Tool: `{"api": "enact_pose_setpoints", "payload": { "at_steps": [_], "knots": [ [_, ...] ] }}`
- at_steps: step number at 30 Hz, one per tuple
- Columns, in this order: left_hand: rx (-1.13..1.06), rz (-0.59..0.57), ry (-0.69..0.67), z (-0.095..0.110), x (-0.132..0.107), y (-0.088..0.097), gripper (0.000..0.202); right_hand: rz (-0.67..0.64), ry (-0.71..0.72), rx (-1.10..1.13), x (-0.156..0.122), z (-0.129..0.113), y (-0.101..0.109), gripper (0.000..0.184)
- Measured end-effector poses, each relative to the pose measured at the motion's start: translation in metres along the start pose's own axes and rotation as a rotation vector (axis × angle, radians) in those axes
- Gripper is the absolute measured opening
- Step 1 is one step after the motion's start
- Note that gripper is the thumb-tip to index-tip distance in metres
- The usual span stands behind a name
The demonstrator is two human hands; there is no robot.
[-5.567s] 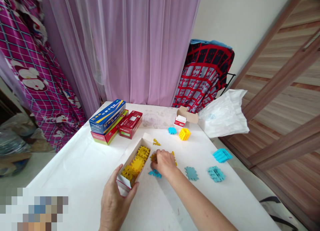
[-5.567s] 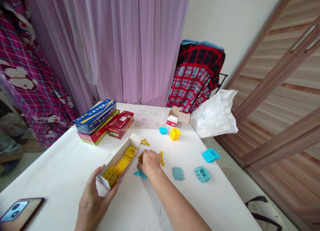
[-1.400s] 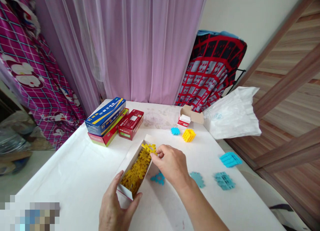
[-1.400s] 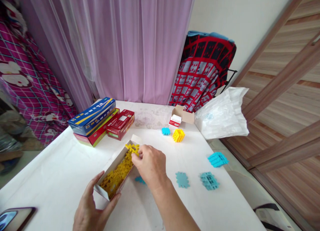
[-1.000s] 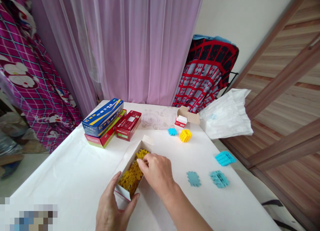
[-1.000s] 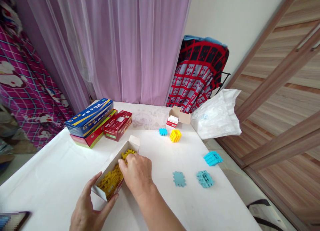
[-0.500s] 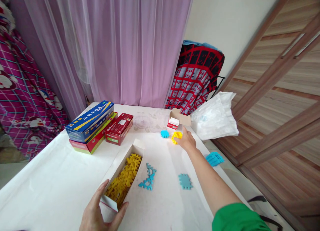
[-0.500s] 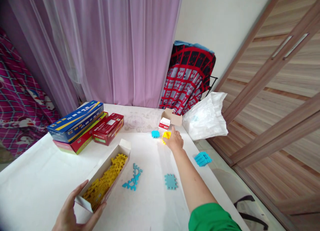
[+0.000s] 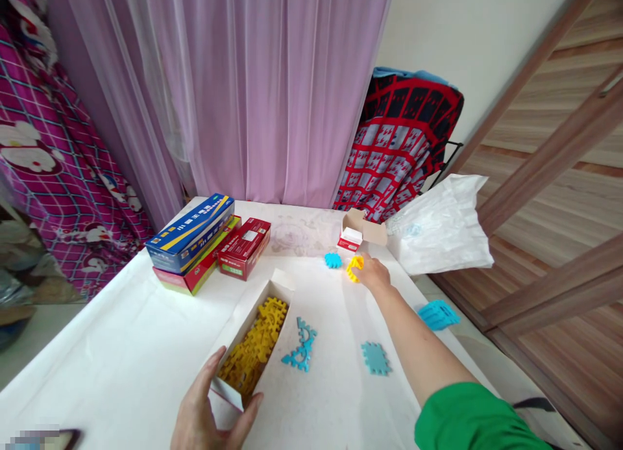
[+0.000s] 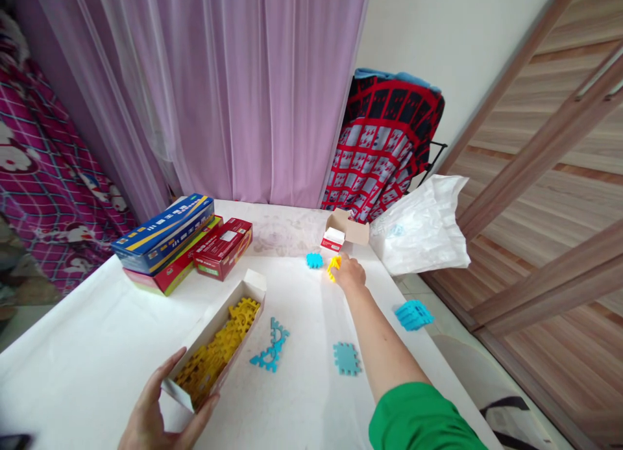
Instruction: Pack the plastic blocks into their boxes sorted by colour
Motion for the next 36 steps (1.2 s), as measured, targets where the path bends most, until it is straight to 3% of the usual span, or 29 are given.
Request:
{"api": "enact_pose_setpoints", "payload": {
  "at_steps": [7,10,15,19,24,29,33,36],
  "knots": [
    [0.034,0.049,-0.041,0.008,0.001,0.004,0.075,0.055,-0.010,0.028,-0.009,0.000,0.019,0.058],
    [0.047,0.061,-0.050,0.012,0.004,0.006,0.073,0.098,0.049,0.116,-0.026,-0.012,0.035,0.057],
    [0.051,0.074,-0.027,0.015,0.006,0.008,0.072,0.070,0.367,0.517,-0.102,-0.070,0.062,0.063],
    [0.045,0.085,-0.050,0.015,0.006,0.008,0.073,-0.059,0.627,0.560,-0.165,-0.122,0.072,0.067],
    [0.035,0.090,-0.038,0.015,0.005,0.007,0.072,-0.045,0.763,0.432,-0.183,-0.153,0.061,0.066],
    [0.029,0.078,-0.008,0.014,0.003,0.006,0.070,0.054,0.873,0.347,-0.180,-0.152,0.052,0.058],
    [0.025,0.082,-0.010,0.015,0.003,0.006,0.071,0.124,0.823,0.424,-0.177,-0.130,0.050,0.033],
    [0.031,0.090,-0.016,0.016,0.004,0.008,0.069,0.167,0.774,0.457,-0.167,-0.107,0.044,0.028]
  ]
}}
Point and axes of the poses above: each hand's wrist, its own x-axis towards the middle knuckle, its own y-axis out of the back of the hand, z = x × y, the point moved 5 cm from there along x, towards the middle knuckle, and after that the axes turned 3 degrees about z, right-handed, at the moved point
